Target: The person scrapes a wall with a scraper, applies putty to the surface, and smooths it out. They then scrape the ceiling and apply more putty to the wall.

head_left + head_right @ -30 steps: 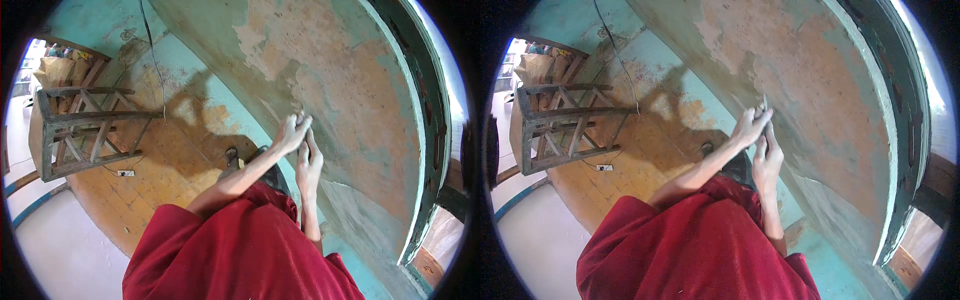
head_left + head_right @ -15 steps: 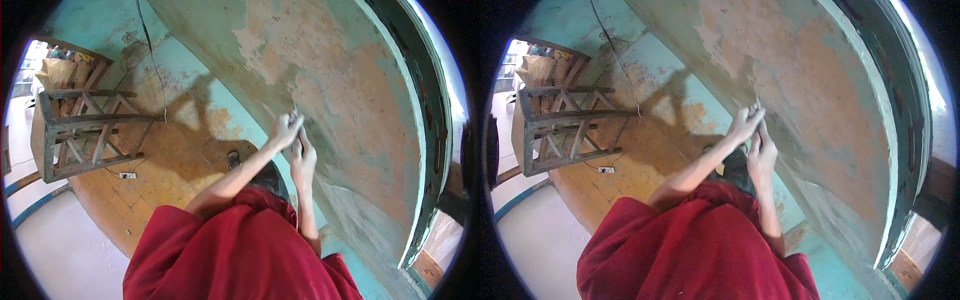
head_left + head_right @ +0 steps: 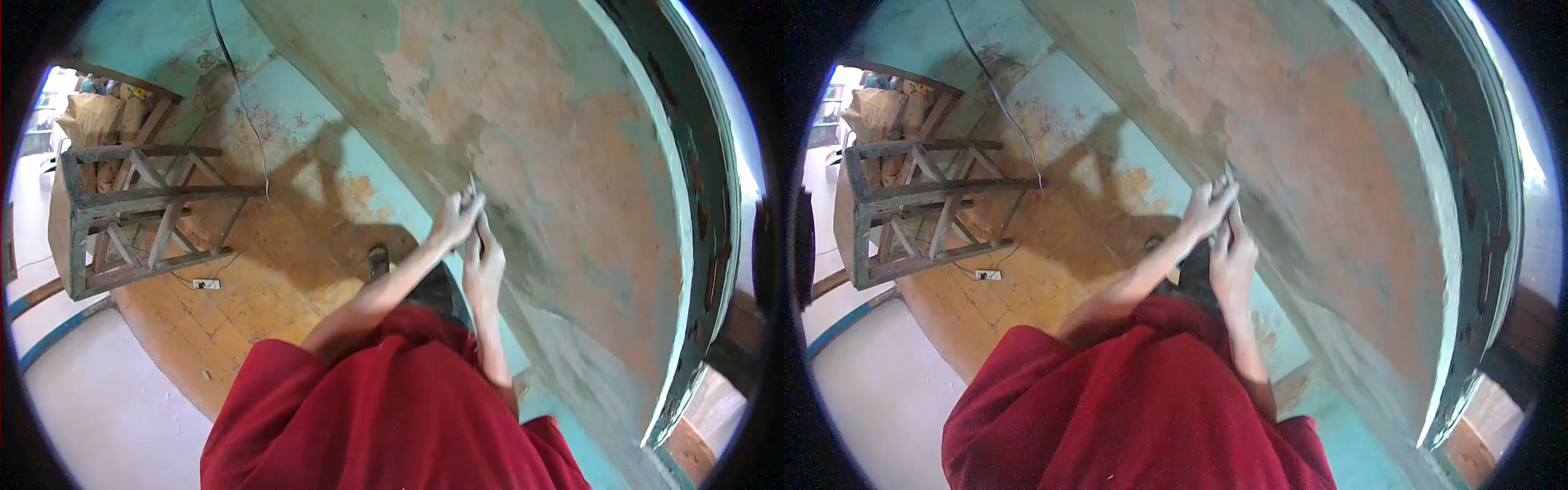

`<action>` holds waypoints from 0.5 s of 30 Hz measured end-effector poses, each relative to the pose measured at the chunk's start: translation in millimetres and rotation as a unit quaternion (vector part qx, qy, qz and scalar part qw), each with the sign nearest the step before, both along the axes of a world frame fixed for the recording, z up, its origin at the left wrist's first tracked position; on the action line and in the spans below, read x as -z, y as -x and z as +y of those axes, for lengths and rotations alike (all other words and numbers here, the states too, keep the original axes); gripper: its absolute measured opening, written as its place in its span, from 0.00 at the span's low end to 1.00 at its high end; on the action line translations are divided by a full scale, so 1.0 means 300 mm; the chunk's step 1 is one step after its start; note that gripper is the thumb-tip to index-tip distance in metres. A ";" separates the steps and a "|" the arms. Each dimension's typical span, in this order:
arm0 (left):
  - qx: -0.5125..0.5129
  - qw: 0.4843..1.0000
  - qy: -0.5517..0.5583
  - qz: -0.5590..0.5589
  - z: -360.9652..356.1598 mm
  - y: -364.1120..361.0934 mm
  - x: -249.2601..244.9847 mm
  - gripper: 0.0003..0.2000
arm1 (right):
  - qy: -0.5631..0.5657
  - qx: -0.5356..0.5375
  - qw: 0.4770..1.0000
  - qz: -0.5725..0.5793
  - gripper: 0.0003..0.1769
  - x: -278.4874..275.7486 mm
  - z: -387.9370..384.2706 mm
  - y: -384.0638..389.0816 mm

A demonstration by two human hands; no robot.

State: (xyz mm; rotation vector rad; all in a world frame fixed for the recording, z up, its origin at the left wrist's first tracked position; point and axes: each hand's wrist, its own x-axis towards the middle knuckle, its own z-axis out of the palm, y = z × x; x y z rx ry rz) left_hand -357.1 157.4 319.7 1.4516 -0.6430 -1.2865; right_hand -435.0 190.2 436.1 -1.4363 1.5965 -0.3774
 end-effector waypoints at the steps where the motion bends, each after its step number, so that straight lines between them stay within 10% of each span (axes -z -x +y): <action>1: -0.006 0.999 0.037 -0.010 0.015 0.042 -0.033 0.25 | 0.074 0.012 0.997 -0.024 0.25 -0.013 0.034 0.021; 15: 0.035 0.999 -0.021 -0.009 0.020 -0.011 -0.007 0.26 | 0.072 -0.002 0.997 -0.010 0.26 0.026 0.055 0.044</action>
